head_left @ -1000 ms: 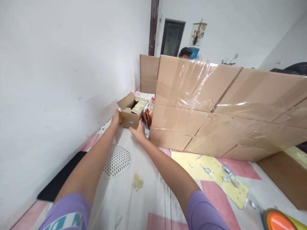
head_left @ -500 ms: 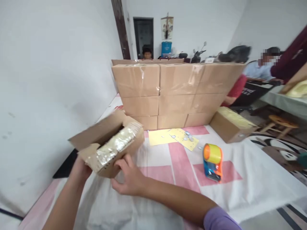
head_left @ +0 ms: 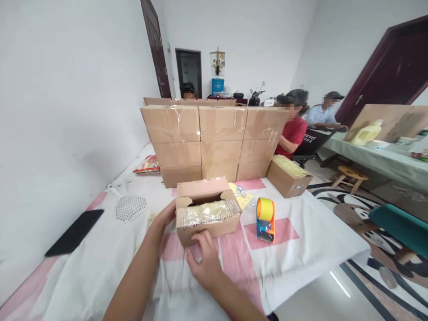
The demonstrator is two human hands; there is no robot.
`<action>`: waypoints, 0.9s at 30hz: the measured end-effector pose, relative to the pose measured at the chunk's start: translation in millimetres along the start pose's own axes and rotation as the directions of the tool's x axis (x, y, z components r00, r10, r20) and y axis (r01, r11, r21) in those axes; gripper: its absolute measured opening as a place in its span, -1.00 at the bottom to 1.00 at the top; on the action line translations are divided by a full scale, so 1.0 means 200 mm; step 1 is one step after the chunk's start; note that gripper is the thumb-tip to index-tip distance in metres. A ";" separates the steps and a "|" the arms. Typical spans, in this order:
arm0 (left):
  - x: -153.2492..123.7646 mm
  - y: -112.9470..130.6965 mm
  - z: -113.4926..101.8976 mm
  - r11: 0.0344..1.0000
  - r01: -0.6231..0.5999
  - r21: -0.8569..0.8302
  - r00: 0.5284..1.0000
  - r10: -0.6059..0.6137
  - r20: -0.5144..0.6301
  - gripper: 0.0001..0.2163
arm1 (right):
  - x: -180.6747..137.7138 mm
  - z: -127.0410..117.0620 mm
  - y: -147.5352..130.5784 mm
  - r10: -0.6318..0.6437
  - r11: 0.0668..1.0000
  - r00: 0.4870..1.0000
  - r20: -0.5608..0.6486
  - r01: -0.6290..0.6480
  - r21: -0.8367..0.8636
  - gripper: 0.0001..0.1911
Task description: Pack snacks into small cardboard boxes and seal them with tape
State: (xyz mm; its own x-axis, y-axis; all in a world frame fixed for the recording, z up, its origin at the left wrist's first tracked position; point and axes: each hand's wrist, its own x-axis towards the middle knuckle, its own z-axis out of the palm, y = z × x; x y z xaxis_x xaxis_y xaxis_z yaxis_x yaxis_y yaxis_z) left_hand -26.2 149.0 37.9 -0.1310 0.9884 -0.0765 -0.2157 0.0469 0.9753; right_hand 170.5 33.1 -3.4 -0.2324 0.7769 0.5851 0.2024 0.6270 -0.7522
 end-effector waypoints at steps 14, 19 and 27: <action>-0.29 0.13 -0.05 0.772 -0.451 0.448 0.770 0.590 -0.243 -0.64 | 0.20 -0.34 -0.16 -0.277 0.945 0.946 -0.166 0.237 -0.223 -0.76; -0.53 0.20 0.12 0.255 -0.453 0.854 0.814 0.509 0.280 -0.59 | 0.49 -0.59 -0.02 -0.054 0.839 0.990 0.133 0.117 -0.531 -0.52; -0.64 0.24 0.23 0.062 -0.507 0.860 0.724 0.573 0.385 -0.52 | 0.44 -0.62 -0.09 -0.159 0.872 0.964 0.215 0.239 -0.427 -0.63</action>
State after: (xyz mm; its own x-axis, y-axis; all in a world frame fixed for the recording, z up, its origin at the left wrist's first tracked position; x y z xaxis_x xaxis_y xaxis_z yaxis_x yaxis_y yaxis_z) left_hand 25.4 31.4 103.3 0.1545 0.7977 0.5829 0.8848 -0.3742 0.2776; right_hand 265.4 97.3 99.2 -0.4608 0.6366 0.6184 0.5268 0.7569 -0.3867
